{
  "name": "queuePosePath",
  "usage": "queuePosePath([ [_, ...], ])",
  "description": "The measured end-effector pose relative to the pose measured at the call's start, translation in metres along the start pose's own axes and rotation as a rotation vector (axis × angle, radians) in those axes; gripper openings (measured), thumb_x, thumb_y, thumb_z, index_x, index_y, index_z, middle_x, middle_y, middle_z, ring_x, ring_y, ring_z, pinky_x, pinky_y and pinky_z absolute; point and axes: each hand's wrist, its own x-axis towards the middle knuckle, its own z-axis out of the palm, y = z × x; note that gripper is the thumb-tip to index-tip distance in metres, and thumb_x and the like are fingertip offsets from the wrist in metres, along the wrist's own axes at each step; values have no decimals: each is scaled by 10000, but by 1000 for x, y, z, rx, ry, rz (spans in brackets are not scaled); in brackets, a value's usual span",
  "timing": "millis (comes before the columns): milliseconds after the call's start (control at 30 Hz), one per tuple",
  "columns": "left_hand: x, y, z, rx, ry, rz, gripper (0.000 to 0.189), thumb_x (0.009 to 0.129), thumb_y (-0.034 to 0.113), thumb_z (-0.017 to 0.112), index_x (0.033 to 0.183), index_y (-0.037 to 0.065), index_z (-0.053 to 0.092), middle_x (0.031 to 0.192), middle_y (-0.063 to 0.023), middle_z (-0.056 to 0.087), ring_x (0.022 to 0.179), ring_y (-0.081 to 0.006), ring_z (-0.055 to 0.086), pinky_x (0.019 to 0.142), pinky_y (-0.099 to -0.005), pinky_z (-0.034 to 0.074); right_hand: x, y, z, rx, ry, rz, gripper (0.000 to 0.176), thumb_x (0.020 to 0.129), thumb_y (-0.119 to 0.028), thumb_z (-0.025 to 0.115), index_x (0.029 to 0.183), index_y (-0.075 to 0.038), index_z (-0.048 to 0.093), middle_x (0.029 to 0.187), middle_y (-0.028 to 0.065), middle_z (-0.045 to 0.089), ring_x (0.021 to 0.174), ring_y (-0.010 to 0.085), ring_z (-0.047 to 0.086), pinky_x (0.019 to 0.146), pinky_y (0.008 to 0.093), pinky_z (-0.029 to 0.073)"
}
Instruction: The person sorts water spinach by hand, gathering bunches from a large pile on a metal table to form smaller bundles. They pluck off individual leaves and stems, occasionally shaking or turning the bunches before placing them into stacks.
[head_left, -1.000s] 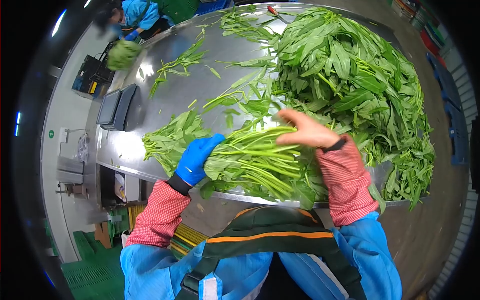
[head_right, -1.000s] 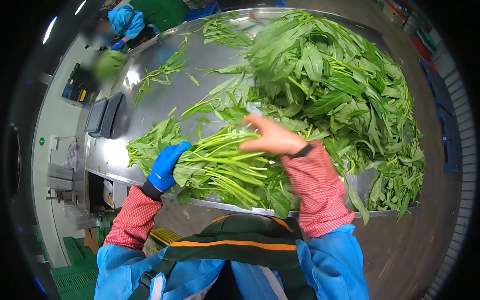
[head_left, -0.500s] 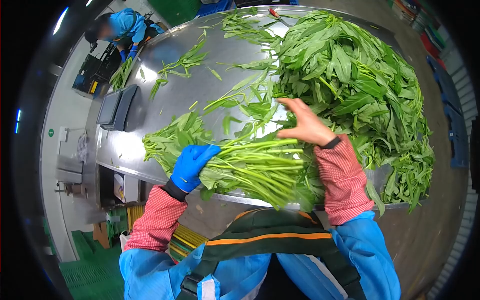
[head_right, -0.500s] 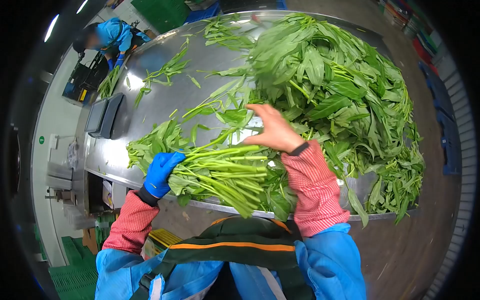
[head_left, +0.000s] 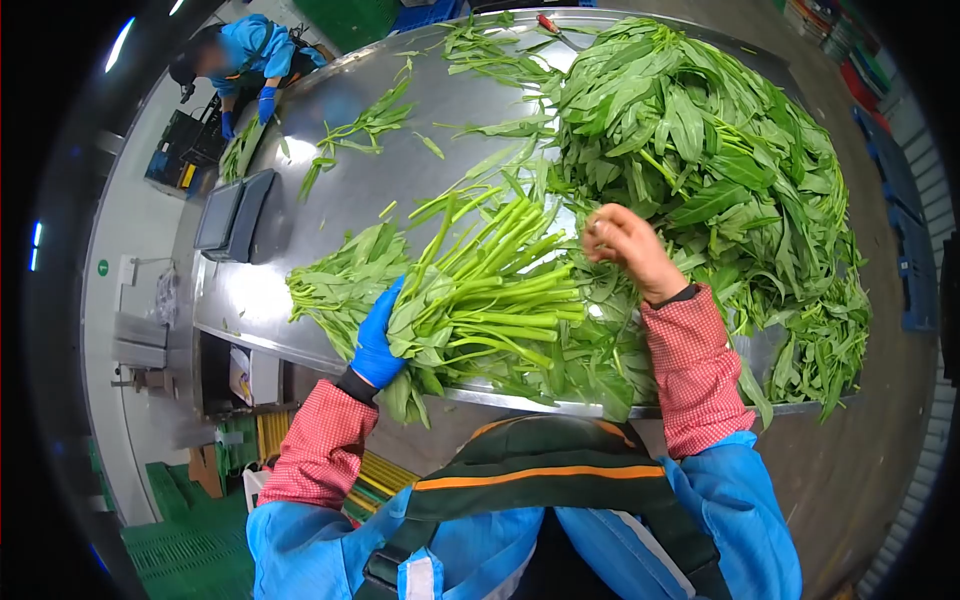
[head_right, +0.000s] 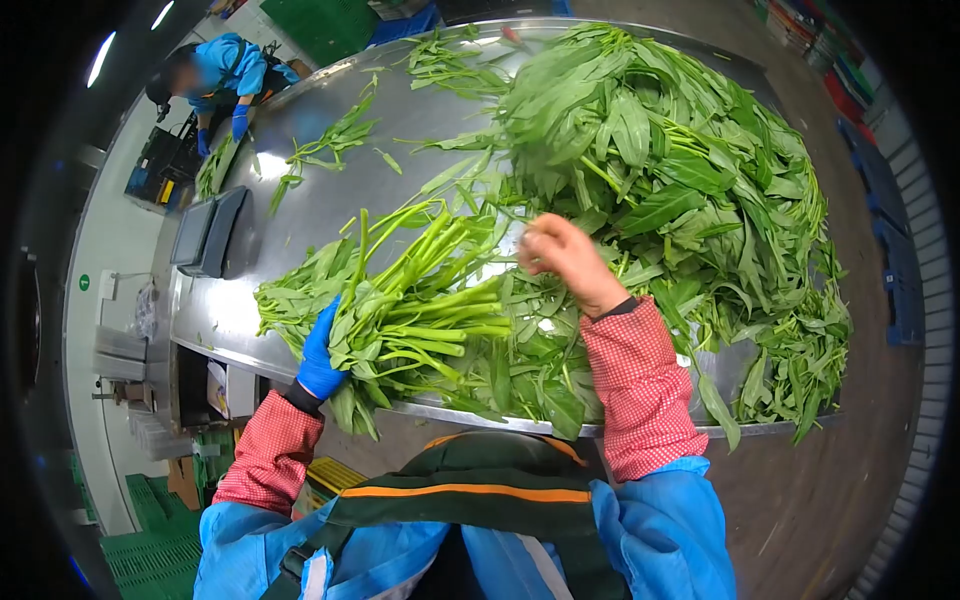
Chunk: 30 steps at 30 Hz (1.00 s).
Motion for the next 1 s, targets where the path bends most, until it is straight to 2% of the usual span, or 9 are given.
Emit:
queuePosePath([
  [67,1,2,7,-130,-39,-75,745,746,69,735,1388,35,359,1326,-146,495,1195,-221,505,1007,-334,394,-4,-15,23,-5,-150,57,414,862,-205,634,1207,-54,462,1137,89,537,950,161,582,760,284,505],
  [233,-2,13,12,-754,-156,-350,805,721,42,756,1403,42,329,1305,-96,499,1201,-188,480,1013,-342,398,5,-29,59,-295,-94,-17,226,836,-132,655,1023,-24,587,892,48,631,760,105,591,652,262,491],
  [267,-6,7,8,-718,-220,-375,718,728,21,732,1358,38,387,1244,-88,536,1137,-178,517,964,-327,429,10,-15,56,-208,-28,-142,133,842,-136,651,917,-31,619,727,-1,609,600,60,533,523,217,434],
  [400,-24,1,-2,-890,-281,-691,411,743,5,662,1147,8,592,1002,-72,653,874,-167,628,819,-315,506,3,-20,37,177,188,144,119,849,-153,654,893,-53,607,614,-60,465,456,14,358,387,170,261],
  [600,-41,-14,-18,-1107,-285,-907,312,747,21,653,1053,-39,636,964,-110,670,837,-191,647,797,-344,522,-15,-54,12,587,59,-183,131,898,-159,606,876,-33,575,585,-66,389,434,23,309,386,172,260],
  [733,-35,-9,-7,-988,-251,-857,364,745,22,663,1105,-6,616,974,-92,667,850,-172,640,801,-336,517,-23,-71,73,13,98,-49,214,851,-245,676,923,-54,611,641,-41,486,472,28,398,419,169,336],
  [867,-17,10,9,-764,-271,-678,501,718,-51,665,1201,18,553,1054,-76,641,943,-170,617,839,-329,508,-16,-58,121,-759,307,-517,360,762,-285,728,992,-30,620,658,53,565,567,179,561,550,299,468],
  [933,-14,10,16,-710,-293,-542,550,700,-61,692,1224,14,544,1117,-69,623,969,-165,603,849,-316,495,-14,-58,131,-975,270,-360,349,773,-279,706,997,-23,626,706,104,607,632,228,601,585,323,479],
  [1000,-17,2,19,-798,-299,-617,621,692,-109,647,1280,16,489,1171,-67,593,1006,-166,583,894,-318,476,-7,-43,126,-985,161,-322,307,790,-254,681,979,-15,637,683,97,594,631,215,595,571,323,468],
])
